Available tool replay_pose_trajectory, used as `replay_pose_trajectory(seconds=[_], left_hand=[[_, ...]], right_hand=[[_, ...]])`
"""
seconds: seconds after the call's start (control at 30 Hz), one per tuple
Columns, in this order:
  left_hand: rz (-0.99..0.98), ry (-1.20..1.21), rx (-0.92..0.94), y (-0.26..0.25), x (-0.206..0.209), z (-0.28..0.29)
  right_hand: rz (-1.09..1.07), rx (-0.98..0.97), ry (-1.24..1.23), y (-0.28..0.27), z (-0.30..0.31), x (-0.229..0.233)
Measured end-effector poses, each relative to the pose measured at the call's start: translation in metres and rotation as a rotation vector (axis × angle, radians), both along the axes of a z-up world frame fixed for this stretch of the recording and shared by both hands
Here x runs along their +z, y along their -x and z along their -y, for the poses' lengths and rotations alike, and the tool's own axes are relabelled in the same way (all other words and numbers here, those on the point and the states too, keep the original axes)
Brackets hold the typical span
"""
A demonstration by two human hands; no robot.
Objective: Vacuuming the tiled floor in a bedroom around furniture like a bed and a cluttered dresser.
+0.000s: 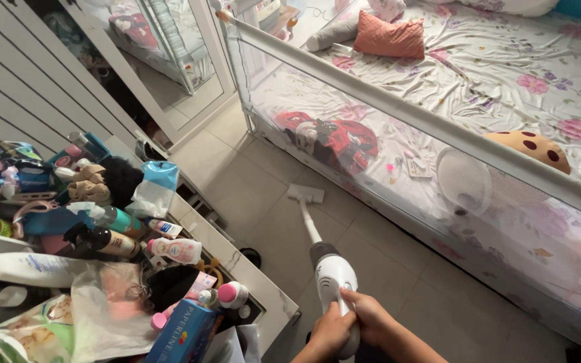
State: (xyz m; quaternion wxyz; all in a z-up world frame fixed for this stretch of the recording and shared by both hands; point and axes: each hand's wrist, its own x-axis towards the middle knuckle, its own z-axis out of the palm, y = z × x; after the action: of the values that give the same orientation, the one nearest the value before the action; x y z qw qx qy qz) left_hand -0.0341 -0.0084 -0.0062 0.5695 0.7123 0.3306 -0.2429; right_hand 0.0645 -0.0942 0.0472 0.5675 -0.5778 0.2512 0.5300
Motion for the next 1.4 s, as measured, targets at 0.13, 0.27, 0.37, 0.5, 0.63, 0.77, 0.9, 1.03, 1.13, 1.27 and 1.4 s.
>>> replay_pose_trajectory(seconds=[0.13,0.27,0.37,0.5,0.63,0.77,0.9,1.03,1.13,1.27,1.4], left_hand=[[-0.005,-0.020,-0.050,0.006,0.023,-0.002],[-0.004,-0.082,-0.066,0.011,0.032,-0.008],[-0.060,-0.123,-0.119,0.004,0.045,-0.013],[-0.043,-0.216,-0.167,-0.010,0.063,-0.017],[-0.087,-0.277,-0.200,-0.026,0.075,-0.027],[-0.097,-0.310,-0.179,-0.045,0.074,-0.035],[-0.071,-0.296,-0.139,-0.066,0.080,-0.045],[-0.059,-0.276,-0.107,-0.085,0.080,-0.052],[-0.086,-0.289,-0.124,-0.100,0.087,-0.055],[-0.098,-0.306,-0.128,-0.114,0.093,-0.063],[-0.092,-0.344,-0.155,-0.124,0.092,-0.070]], right_hand=[[-0.008,-0.082,0.016,0.007,-0.001,0.020],[-0.105,-0.114,-0.028,0.011,-0.004,0.018],[-0.161,-0.138,-0.083,0.009,-0.008,0.017],[-0.139,-0.212,-0.052,0.000,-0.015,0.036],[-0.166,-0.217,-0.095,-0.015,-0.025,0.032],[-0.188,-0.227,-0.085,-0.034,-0.035,0.032],[-0.178,-0.240,-0.078,-0.056,-0.046,0.045],[-0.161,-0.255,-0.054,-0.077,-0.052,0.037],[-0.174,-0.266,-0.052,-0.089,-0.057,0.040],[-0.187,-0.227,-0.077,-0.103,-0.062,0.050],[-0.171,-0.214,-0.097,-0.116,-0.068,0.050]])
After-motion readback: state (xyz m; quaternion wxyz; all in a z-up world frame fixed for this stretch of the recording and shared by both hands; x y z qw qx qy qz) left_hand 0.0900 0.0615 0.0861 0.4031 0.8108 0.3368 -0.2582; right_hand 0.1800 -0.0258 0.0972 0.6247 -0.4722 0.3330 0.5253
